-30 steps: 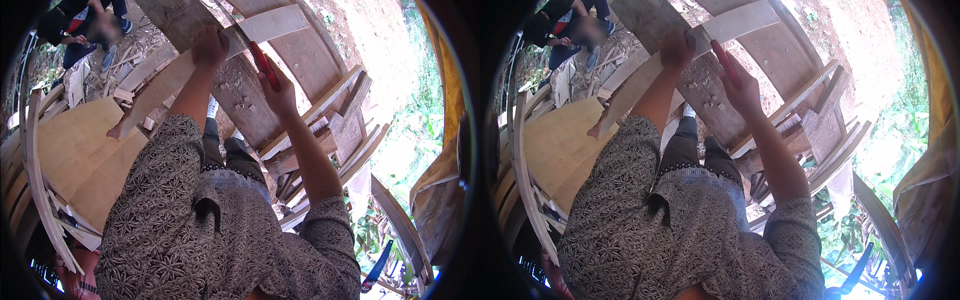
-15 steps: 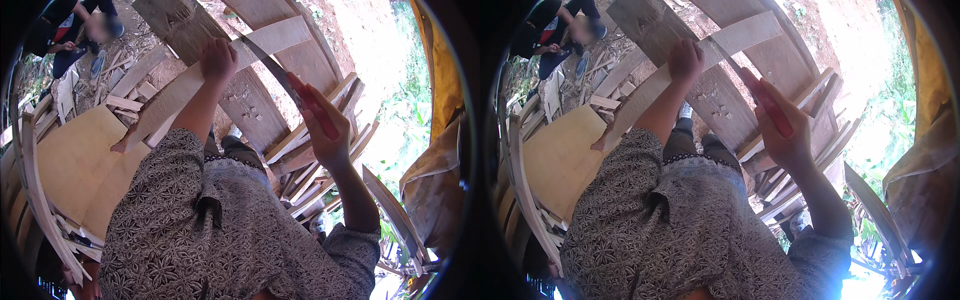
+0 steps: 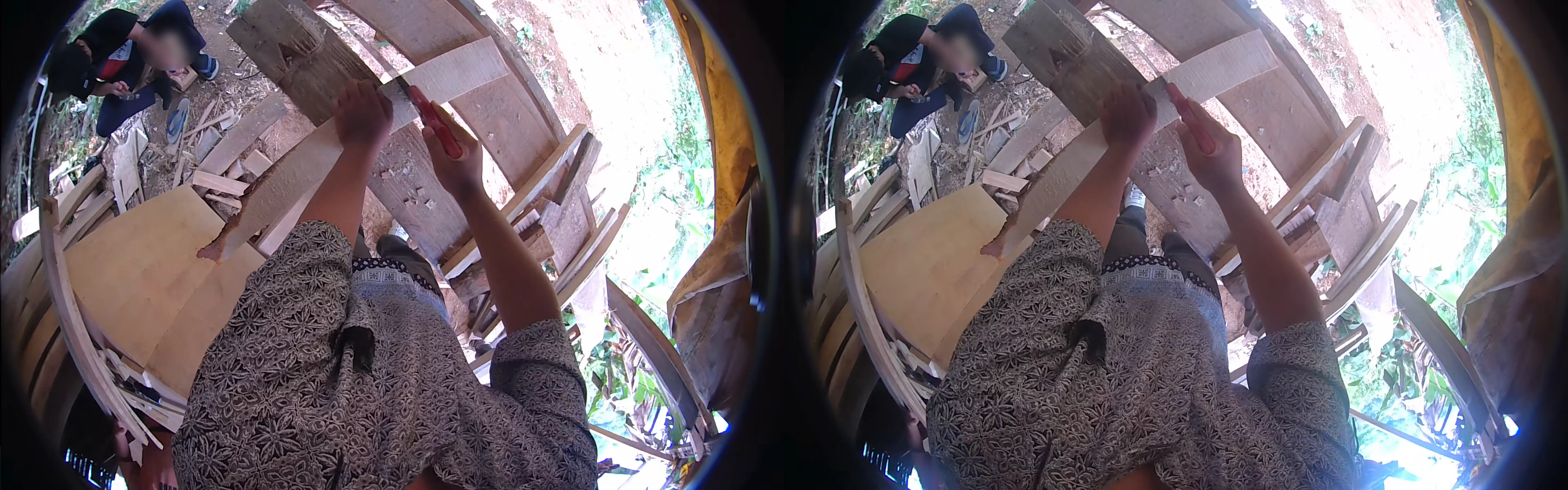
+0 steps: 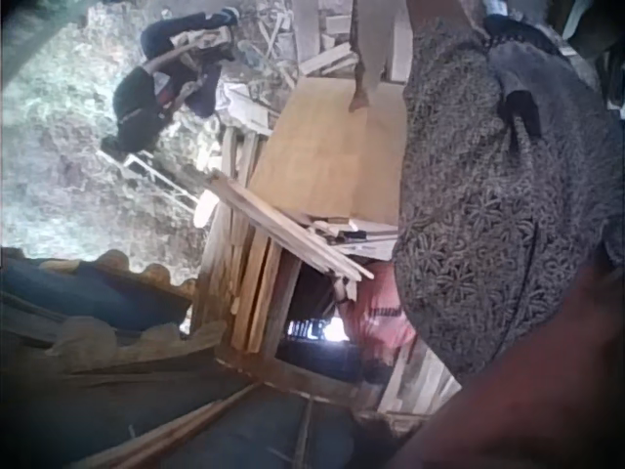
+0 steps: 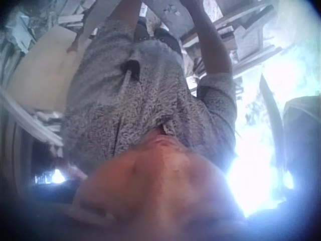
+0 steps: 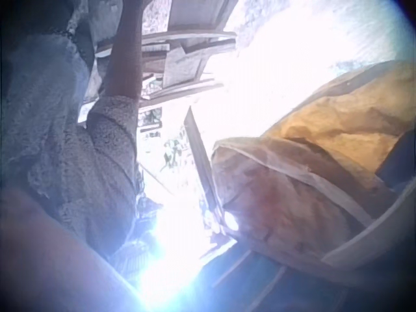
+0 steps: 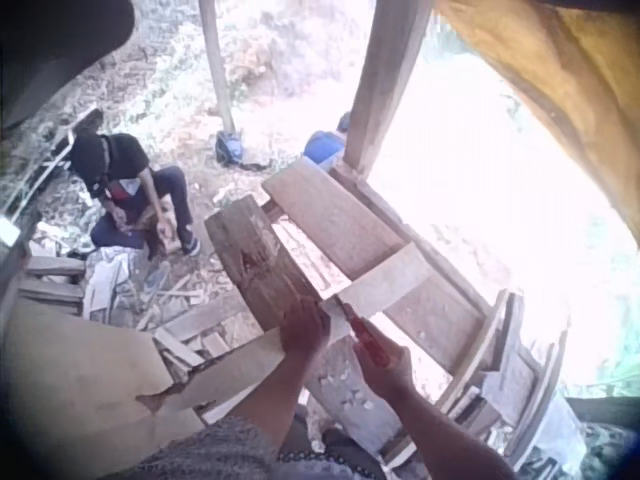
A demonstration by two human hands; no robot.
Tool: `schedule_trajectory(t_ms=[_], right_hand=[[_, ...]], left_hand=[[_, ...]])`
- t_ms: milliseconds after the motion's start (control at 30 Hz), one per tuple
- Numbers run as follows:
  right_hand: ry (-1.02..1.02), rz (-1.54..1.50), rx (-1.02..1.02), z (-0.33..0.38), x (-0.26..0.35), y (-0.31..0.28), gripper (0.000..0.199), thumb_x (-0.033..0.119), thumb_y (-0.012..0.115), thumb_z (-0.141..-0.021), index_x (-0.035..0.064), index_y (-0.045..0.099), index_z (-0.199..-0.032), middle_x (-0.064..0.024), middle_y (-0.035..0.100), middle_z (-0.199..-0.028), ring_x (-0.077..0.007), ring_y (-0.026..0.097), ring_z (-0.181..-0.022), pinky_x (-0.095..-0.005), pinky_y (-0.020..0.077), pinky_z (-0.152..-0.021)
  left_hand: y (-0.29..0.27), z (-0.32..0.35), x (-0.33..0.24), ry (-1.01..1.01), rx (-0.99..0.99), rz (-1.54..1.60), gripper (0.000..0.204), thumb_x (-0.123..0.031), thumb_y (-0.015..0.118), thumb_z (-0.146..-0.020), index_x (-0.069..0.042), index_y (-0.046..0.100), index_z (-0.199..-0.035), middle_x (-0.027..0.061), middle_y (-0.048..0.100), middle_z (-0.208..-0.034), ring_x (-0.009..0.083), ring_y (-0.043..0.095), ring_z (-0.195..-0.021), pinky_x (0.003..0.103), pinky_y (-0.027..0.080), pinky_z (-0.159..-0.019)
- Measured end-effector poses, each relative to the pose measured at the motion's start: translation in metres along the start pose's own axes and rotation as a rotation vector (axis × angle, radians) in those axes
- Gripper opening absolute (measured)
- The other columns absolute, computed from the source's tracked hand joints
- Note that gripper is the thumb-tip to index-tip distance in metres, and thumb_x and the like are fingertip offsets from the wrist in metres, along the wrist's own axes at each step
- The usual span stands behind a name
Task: The person uses a hand saw to cut a piece of wood clamped to a wooden workbench. They hold the wood with one hand and saw with the other, then inspect the cut piece. Other people are visible in the background working with wood.
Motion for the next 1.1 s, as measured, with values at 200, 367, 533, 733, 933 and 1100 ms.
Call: schedule_trajectory(t_ms=[200, 367, 533, 733, 933, 1100], right_hand=[[0.029, -0.230, 0.028, 0.032, -0.049, 0.002, 0.052, 0.026, 0.068, -0.100, 0.0160, 0.055, -0.150, -0.0128, 0.068, -0.137, -0.0278, 0.065, -0.128, -0.0374, 0.0489, -0.107], [-0.025, -0.197, 0.041, 0.039, -0.078, 0.002, 0.058, 0.033, 0.070, -0.100, 0.0177, 0.052, -0.153, -0.0125, 0.069, -0.135, -0.0259, 0.066, -0.126, -0.0380, 0.0497, -0.105], [0.073, -0.210, 0.080, 0.051, -0.092, 0.004, 0.063, 0.043, 0.072, -0.098, 0.0225, 0.051, -0.153, -0.0145, 0.072, -0.127, -0.0270, 0.070, -0.116, -0.0370, 0.0512, -0.100], [0.103, -0.102, 0.105, 0.049, -0.071, -0.016, 0.055, 0.039, 0.068, -0.100, 0.0248, 0.053, -0.151, -0.0165, 0.074, -0.118, -0.0306, 0.072, -0.110, -0.0393, 0.0538, -0.094], [0.010, 0.091, 0.094, 0.084, 0.019, -0.071, 0.051, 0.023, 0.064, -0.100, 0.0189, 0.053, -0.150, -0.0152, 0.075, -0.116, -0.0308, 0.074, -0.103, -0.0397, 0.0560, -0.091], [0.044, -0.096, 0.173, 0.102, 0.060, -0.128, 0.057, 0.005, 0.062, -0.100, 0.0097, 0.047, -0.154, -0.0131, 0.068, -0.138, -0.0242, 0.068, -0.122, -0.0358, 0.0532, -0.100]], left_hand=[[0.014, 0.003, 0.004, 0.008, -0.075, -0.039, 0.027, -0.032, 0.053, -0.097, -0.006, 0.061, -0.100, 0.0172, 0.065, -0.097, 0.0375, 0.065, -0.093, 0.053, 0.051, -0.085], [0.020, 0.005, 0.005, 0.024, -0.120, -0.036, 0.027, -0.032, 0.054, -0.096, -0.007, 0.061, -0.101, 0.0163, 0.065, -0.098, 0.0372, 0.065, -0.095, 0.053, 0.051, -0.085], [0.024, 0.003, 0.011, -0.024, -0.015, 0.006, 0.023, -0.030, 0.055, -0.095, -0.009, 0.059, -0.103, 0.0148, 0.064, -0.104, 0.0358, 0.064, -0.102, 0.054, 0.048, -0.089], [0.020, 0.007, 0.005, -0.025, -0.033, 0.095, 0.023, -0.029, 0.056, -0.095, -0.008, 0.059, -0.103, 0.0152, 0.064, -0.106, 0.0369, 0.062, -0.107, 0.055, 0.048, -0.091], [0.022, 0.004, 0.006, -0.042, -0.022, 0.068, 0.021, -0.028, 0.058, -0.094, -0.009, 0.059, -0.103, 0.0140, 0.062, -0.108, 0.0357, 0.061, -0.108, 0.053, 0.048, -0.091], [0.020, 0.000, 0.008, -0.019, -0.038, 0.023, 0.019, -0.027, 0.059, -0.094, -0.010, 0.057, -0.101, 0.0138, 0.061, -0.105, 0.0339, 0.061, -0.105, 0.053, 0.049, -0.088]])
Point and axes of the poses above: each hand's wrist, its own z-axis away from the middle knuckle, its own y-axis out of the palm, x = y × z, the point moved 1 cm from there along -z, towards the middle knuckle
